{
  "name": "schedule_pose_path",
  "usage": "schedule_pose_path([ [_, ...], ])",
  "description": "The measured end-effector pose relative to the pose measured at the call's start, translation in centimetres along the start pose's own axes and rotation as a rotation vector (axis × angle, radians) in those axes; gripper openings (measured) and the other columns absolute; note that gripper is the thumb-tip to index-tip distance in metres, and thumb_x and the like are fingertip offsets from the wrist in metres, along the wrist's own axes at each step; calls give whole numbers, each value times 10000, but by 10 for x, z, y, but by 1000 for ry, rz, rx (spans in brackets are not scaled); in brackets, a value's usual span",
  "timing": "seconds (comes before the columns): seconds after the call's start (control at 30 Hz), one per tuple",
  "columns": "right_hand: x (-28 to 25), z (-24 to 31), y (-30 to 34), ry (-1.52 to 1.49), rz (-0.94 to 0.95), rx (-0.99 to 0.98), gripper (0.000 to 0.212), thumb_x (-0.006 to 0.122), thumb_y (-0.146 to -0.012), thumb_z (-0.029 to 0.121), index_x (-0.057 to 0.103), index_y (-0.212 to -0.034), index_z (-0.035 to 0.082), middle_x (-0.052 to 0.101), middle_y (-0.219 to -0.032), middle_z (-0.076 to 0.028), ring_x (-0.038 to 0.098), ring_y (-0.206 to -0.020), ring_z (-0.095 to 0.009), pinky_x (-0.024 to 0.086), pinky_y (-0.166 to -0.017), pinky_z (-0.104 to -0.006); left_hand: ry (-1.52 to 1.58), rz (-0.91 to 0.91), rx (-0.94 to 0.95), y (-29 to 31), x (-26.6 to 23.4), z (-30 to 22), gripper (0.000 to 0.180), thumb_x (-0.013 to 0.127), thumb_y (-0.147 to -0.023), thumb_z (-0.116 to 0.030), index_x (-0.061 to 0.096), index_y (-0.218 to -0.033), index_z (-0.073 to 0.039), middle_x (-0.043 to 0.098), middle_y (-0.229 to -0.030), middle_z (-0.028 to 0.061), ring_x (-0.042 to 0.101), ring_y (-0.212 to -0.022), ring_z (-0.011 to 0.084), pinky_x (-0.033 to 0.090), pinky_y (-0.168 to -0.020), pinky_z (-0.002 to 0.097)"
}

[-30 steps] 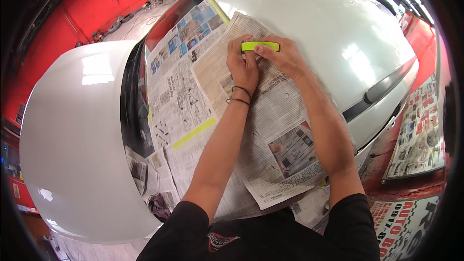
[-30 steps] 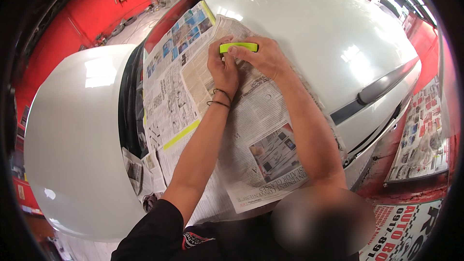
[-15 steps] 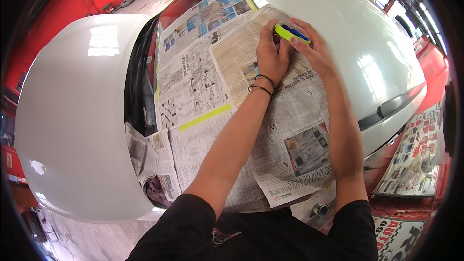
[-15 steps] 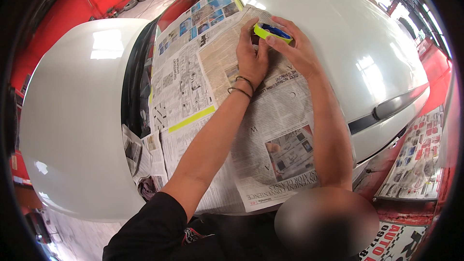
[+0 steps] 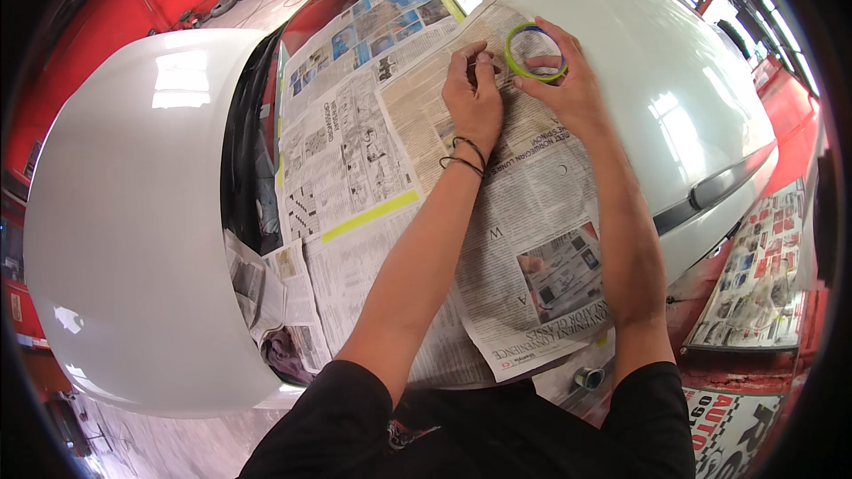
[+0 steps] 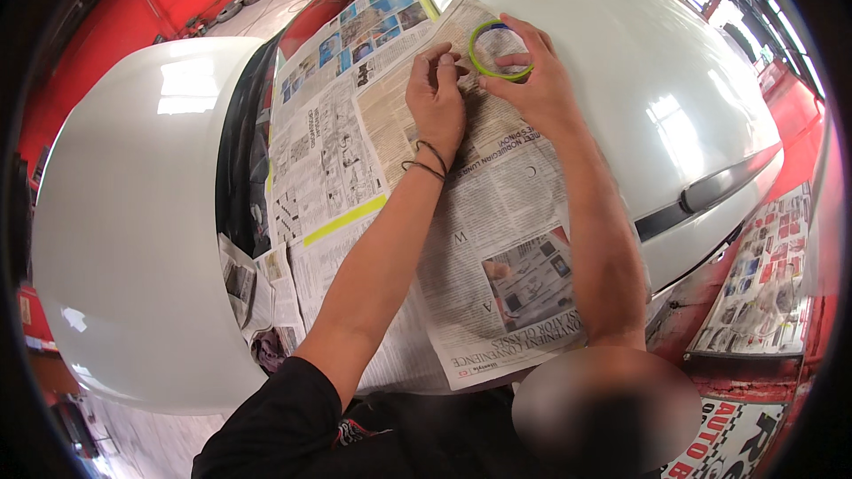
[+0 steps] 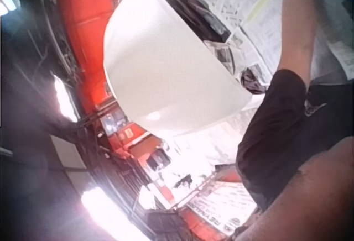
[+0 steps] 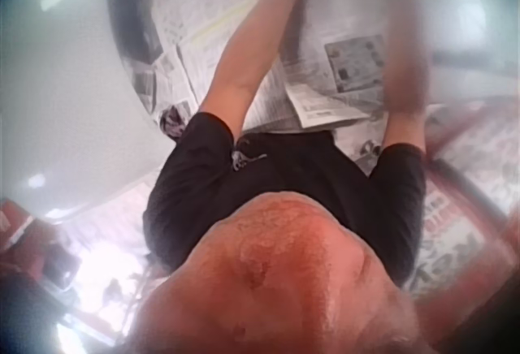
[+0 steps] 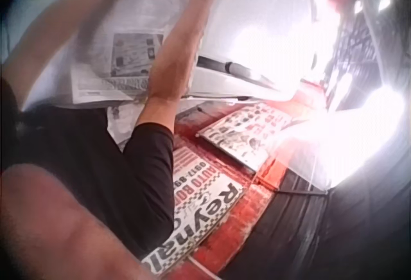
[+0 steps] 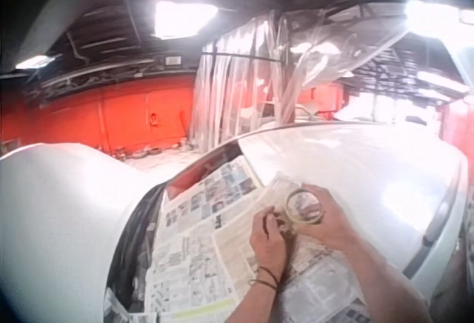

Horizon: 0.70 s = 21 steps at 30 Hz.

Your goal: The person places newspaper sheets over the hood of a white car and secures them with yellow masking tape. They smooth the paper, apply tape strips, and adjust coverage across the hood surface.

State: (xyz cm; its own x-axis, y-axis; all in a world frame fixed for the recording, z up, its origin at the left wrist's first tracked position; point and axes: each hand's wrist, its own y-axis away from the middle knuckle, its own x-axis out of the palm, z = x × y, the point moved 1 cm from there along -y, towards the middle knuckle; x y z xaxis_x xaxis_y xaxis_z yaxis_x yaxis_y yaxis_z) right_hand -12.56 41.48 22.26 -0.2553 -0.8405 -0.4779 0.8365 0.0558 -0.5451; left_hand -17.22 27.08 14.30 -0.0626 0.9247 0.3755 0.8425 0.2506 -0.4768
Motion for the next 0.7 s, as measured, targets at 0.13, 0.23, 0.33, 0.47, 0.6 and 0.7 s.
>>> schedule_pose_path([
  [0.13, 1, -3, 0, 93, -41, 10, 856, 885, -808, 92, 509, -1574, 154, 531, -1481, -119, 743, -1083, -211, 614, -889, -341, -17, 48, 76, 5, 6, -4, 322, 649, -1001, -24, 687, -1318, 9, 764, -1159, 126, 744, -997, 174, 590, -884, 303],
  [0.23, 0, -7, 1, 98, -43, -12, 843, 869, -817, 92, 506, -1576, 148, 537, -1475, -126, 750, -1076, -221, 614, -892, -342, -53, 82, 83, 7, 8, -7, 324, 664, -987, -25, 709, -1307, 3, 775, -1173, 129, 751, -1004, 175, 593, -883, 300],
  [0.33, -1, -9, 0, 112, -60, -9, 827, 859, -825, 95, 509, -1572, 140, 539, -1478, -135, 752, -1075, -224, 613, -897, -345, -79, 93, 100, 8, 8, -8, 306, 682, -980, -25, 723, -1282, 4, 787, -1142, 130, 757, -1002, 174, 599, -872, 300],
  [0.47, 0, -6, 2, 135, -62, 22, 817, 852, -831, 107, 508, -1572, 133, 533, -1491, -143, 755, -1072, -228, 611, -905, -351, -143, 92, 104, 7, 8, -13, 273, 706, -978, -28, 727, -1248, 12, 797, -1078, 128, 766, -985, 172, 602, -887, 300],
  [0.6, -1, -5, 2, 150, -59, 23, 825, 855, -828, 119, 505, -1575, 131, 527, -1501, -150, 757, -1070, -234, 611, -912, -358, -113, 81, 75, 7, 8, -14, 230, 728, -959, -23, 736, -1187, 10, 800, -1029, 118, 767, -957, 166, 603, -884, 296],
  [0.7, 0, -4, 2, 155, -57, 29, 830, 856, -825, 119, 503, -1576, 127, 524, -1507, -157, 758, -1071, -240, 612, -915, -362, -141, 78, 99, 6, 7, -11, 183, 733, -955, -20, 734, -1135, 11, 793, -1033, 112, 764, -955, 166, 607, -877, 300],
])
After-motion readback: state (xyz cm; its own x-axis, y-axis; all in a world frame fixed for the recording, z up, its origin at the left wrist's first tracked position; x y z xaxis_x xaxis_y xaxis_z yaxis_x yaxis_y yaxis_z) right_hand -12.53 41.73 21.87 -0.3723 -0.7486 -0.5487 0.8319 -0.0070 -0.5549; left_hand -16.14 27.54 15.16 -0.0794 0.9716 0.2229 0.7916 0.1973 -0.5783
